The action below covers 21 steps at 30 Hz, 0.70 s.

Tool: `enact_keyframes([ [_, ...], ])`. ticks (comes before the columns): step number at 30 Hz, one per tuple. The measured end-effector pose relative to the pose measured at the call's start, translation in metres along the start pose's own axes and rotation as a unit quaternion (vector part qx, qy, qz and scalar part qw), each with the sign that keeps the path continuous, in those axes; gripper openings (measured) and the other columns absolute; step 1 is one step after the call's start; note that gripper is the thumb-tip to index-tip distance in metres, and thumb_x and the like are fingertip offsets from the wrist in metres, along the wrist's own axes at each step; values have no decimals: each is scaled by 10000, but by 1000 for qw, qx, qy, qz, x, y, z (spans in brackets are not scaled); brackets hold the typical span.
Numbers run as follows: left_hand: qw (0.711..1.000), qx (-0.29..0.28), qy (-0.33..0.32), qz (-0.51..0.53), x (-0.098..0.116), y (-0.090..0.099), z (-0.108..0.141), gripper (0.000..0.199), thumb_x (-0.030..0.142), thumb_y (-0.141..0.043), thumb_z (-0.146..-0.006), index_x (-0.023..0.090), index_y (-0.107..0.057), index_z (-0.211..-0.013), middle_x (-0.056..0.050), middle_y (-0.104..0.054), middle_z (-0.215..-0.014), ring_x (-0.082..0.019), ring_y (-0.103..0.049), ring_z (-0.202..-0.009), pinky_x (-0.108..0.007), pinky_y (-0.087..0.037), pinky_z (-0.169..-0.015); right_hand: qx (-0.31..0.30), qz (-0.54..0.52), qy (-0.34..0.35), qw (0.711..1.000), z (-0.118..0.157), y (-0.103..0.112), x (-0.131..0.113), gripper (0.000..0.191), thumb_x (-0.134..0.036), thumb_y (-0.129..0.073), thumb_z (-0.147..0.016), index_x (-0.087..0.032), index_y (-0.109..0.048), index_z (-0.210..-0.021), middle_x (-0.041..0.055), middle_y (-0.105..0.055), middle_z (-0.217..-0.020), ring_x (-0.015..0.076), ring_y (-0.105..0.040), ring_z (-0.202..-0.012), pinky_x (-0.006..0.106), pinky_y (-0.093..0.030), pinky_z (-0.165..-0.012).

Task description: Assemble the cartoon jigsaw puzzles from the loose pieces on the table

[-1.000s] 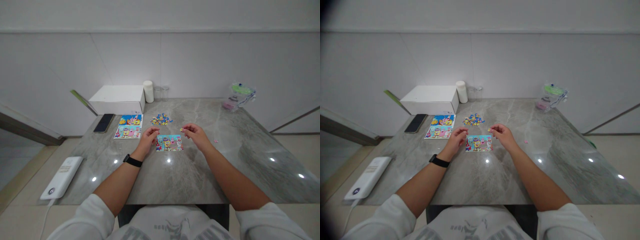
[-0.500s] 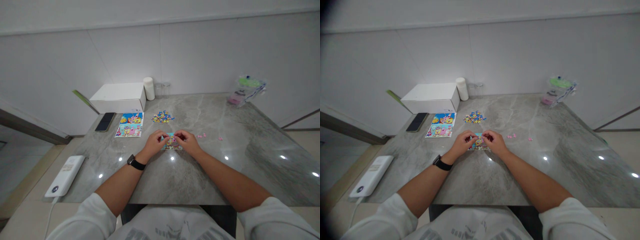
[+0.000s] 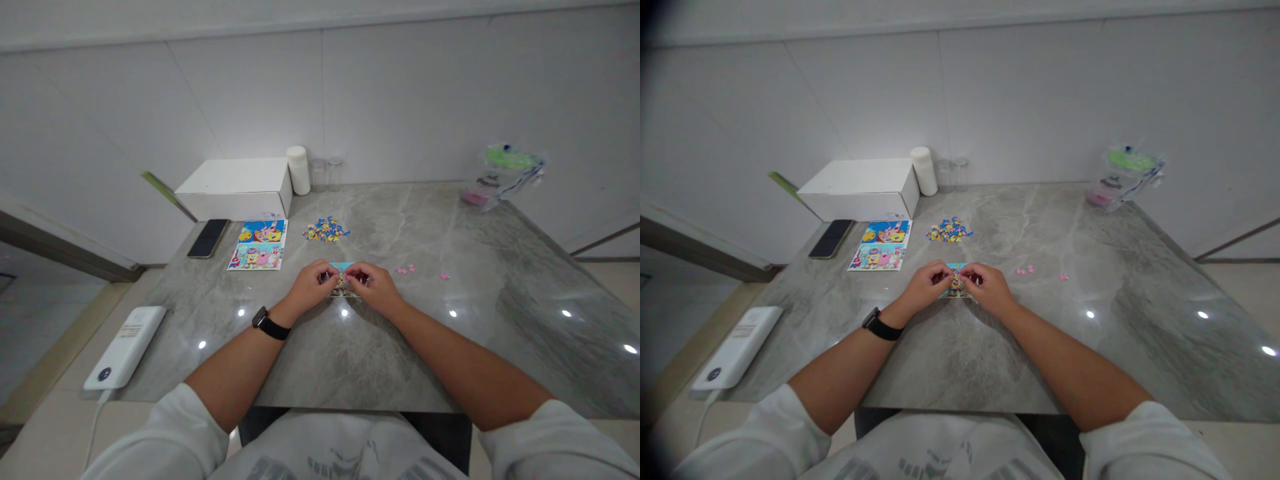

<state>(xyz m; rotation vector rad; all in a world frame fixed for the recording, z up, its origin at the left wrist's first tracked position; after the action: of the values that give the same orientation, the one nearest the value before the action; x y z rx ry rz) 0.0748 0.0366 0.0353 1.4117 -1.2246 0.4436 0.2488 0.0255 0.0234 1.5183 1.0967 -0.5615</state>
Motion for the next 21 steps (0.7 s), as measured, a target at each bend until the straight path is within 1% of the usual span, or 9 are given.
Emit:
enact_keyframes([
  [2, 1000, 2, 3, 0, 0, 0, 0, 147, 275, -662, -913, 199, -708, -797, -27, -656, -805, -170, -589, -771, -297, -442, -715, 10, 28, 42, 999, 1, 3, -6, 146, -356, -659, -925, -275, -757, -997, 53, -753, -941, 221, -667, -816, 363, -539, -770],
  [5, 1000, 9, 7, 4, -2, 0, -1, 140, 256, -655, -898, 196, -692, -777, -24, -646, -783, -170, -580, -755, -298, -433, -704, 27, 58, 131, 989, 3, 7, -19, 185, -318, -669, -937, -280, -742, -1102, 84, -744, -1080, 258, -679, -1006, 417, -549, -927],
  [7, 1000, 14, 10, 12, -4, 0, -1, 134, 240, -649, -890, 190, -688, -772, -22, -643, -774, -164, -573, -739, -295, -429, -698, 20, 78, 171, 982, 6, 6, -25, 182, -291, -655, -952, -282, -738, -1114, 88, -744, -1092, 267, -673, -1062, 438, -541, -975],
  [9, 999, 16, 16, 22, -6, -1, -1, 133, 240, -648, -886, 186, -686, -771, -20, -644, -769, -158, -568, -728, -287, -428, -691, 8, 105, 187, 977, 7, 4, -28, 156, -278, -637, -972, -284, -741, -1088, 83, -751, -1057, 262, -677, -1034, 437, -543, -959],
  [12, 999, 9, 32, 31, -9, -3, -1, 152, 268, -639, -893, 180, -685, -777, -15, -650, -779, -152, -575, -739, -273, -434, -695, 11, 138, 207, 969, 9, 3, -30, 133, -268, -625, -992, -273, -740, -1059, 77, -757, -1021, 250, -679, -977, 425, -542, -916],
  [16, 997, -2, 56, 43, -11, -6, 1, 180, 311, -632, -897, 172, -694, -800, -8, -666, -799, -147, -586, -762, -261, -445, -715, 17, 163, 246, 955, 12, 0, -36, 148, -237, -646, -981, -246, -727, -1105, 86, -754, -1052, 247, -671, -970, 412, -530, -884],
  [21, 996, -1, 70, 60, -13, -8, 1, 205, 350, -654, -884, 171, -691, -790, -8, -658, -793, -145, -580, -767, -257, -447, -720, 31, 176, 239, 955, 13, 2, -36, 135, -240, -638, -997, -246, -726, -1099, 83, -756, -1048, 247, -672, -974, 407, -513, -888],
])
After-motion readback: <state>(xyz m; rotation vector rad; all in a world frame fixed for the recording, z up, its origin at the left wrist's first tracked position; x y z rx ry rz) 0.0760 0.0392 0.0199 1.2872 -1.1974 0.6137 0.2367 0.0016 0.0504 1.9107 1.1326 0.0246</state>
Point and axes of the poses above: each hand's wrist, its own z-axis away from the middle knuckle, its own y-axis out of the back of the hand, x = y × z, the point moved 7 cm from there along -z, towards the middle knuckle
